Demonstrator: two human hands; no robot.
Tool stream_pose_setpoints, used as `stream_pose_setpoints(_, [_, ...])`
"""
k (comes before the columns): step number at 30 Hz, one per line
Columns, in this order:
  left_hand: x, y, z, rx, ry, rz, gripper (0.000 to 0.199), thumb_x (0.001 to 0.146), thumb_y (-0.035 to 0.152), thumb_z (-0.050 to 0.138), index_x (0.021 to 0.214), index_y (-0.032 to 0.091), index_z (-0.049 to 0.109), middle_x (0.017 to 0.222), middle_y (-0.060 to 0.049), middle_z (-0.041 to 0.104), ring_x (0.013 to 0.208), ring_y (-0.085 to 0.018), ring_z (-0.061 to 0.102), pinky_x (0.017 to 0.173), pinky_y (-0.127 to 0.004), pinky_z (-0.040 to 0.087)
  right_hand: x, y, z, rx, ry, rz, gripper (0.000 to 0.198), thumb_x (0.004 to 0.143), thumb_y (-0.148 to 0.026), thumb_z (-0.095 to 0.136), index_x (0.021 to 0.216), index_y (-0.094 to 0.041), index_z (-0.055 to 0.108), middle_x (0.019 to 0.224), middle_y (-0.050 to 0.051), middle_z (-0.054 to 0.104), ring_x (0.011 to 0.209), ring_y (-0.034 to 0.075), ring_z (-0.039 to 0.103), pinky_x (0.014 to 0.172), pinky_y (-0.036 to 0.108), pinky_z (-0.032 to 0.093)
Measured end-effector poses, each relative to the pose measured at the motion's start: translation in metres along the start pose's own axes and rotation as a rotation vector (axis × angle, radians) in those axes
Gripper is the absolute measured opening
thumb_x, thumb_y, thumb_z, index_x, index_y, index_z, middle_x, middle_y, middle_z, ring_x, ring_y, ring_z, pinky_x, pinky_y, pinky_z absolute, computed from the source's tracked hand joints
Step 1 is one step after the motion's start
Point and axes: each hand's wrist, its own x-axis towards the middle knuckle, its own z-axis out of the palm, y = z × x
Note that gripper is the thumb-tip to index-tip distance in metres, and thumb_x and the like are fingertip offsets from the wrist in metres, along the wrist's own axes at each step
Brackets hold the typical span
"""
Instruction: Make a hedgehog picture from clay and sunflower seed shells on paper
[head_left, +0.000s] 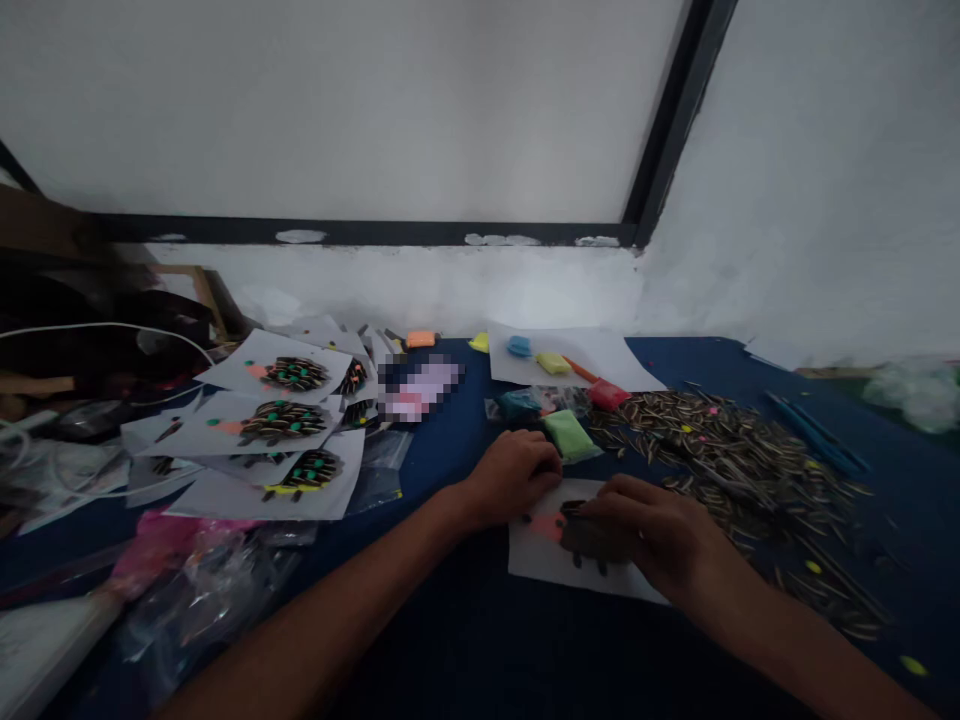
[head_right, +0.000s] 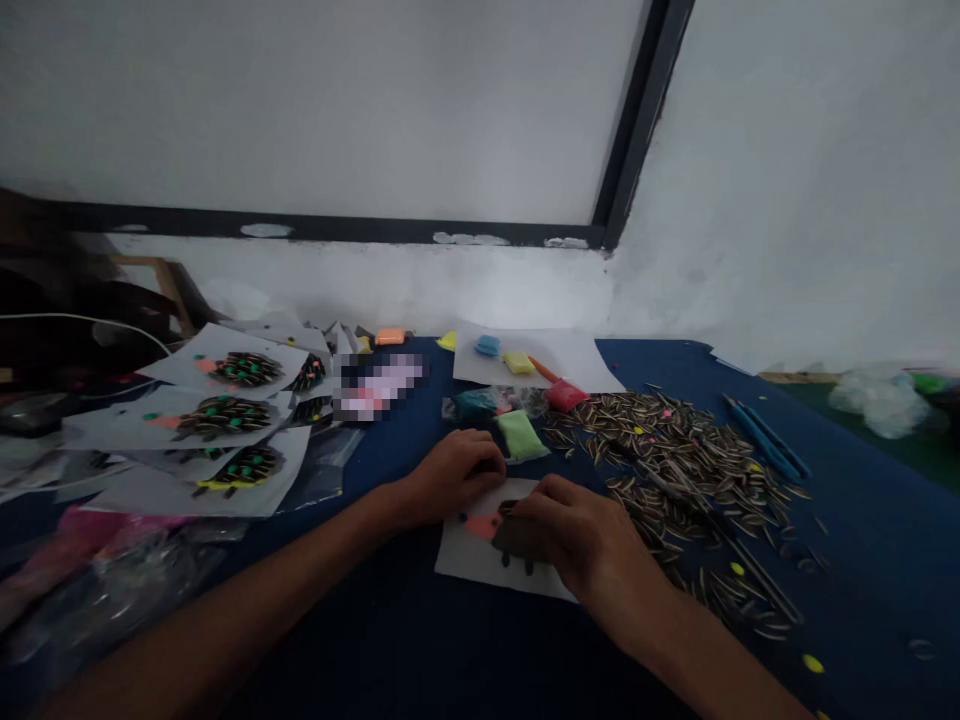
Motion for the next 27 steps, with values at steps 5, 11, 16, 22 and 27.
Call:
stream_pose_setpoints(5, [0.0002,-0.003,0.0025,-0.013,0.026,0.023,0.007,0.082,0.016,0.059,0.079,0.016,0.065,0.084,-0.001,0.064,0.082,-0.014,0.056,0.079,-0.027,0.041,0.0005,-0.002,-0.0003,-0.002,-0.007,0.022,0.033,0.08,-0.003,0.046,0.096,-0.024,0.066,0.087,0.003,0.062,0.069,0.013,0.06,0.057,0.023,0.038])
stream_pose_setpoints(11, [-0.0002,-0.0016,0.0008,-0.015,0.015,0.009,0.008,0.082,0.016,0.058,0.079,0.016,0.065,0.085,-0.002,0.064,0.082,-0.015,0.057,0.077,-0.027,0.042,-0.0002,-0.0015,0.0001,-0.054,-0.021,0.036,0.029,0.084,-0.008,0.046,0.097,-0.025,0.067,0.083,0.002,0.059,0.067,0.013,0.058,0.057,0.023,0.036])
stream_pose_setpoints(16, [-0.0001,-0.0027,0.0015,-0.007,0.021,0.016,0.008,0.082,0.017,0.058,0.079,0.016,0.065,0.084,-0.002,0.063,0.082,-0.015,0.056,0.077,-0.027,0.041,0.0018,-0.0042,-0.0007,-0.069,-0.063,0.057,0.028,0.083,-0.008,0.046,0.093,-0.023,0.067,0.081,0.001,0.057,0.064,0.012,0.056,0.055,0.024,0.034])
stream_pose_setpoints(22, [0.0001,-0.0018,0.0012,-0.016,0.013,0.008,0.006,0.081,0.016,0.059,0.079,0.016,0.065,0.084,-0.002,0.064,0.082,-0.015,0.056,0.077,-0.027,0.041,0.0036,-0.0045,0.0008,-0.14,-0.042,0.035,0.02,0.086,-0.01,0.045,0.078,-0.02,0.061,0.074,0.0,0.054,0.059,0.01,0.051,0.051,0.023,0.029])
stream_pose_setpoints(27, [0.0004,-0.0012,0.0003,-0.009,0.015,0.008,0.007,0.082,0.017,0.058,0.079,0.016,0.065,0.085,-0.002,0.064,0.082,-0.015,0.056,0.078,-0.027,0.041,0.0041,-0.004,0.0037,-0.183,-0.042,0.03,0.019,0.085,-0.011,0.047,0.072,-0.019,0.056,0.071,-0.001,0.05,0.057,0.01,0.047,0.051,0.023,0.025])
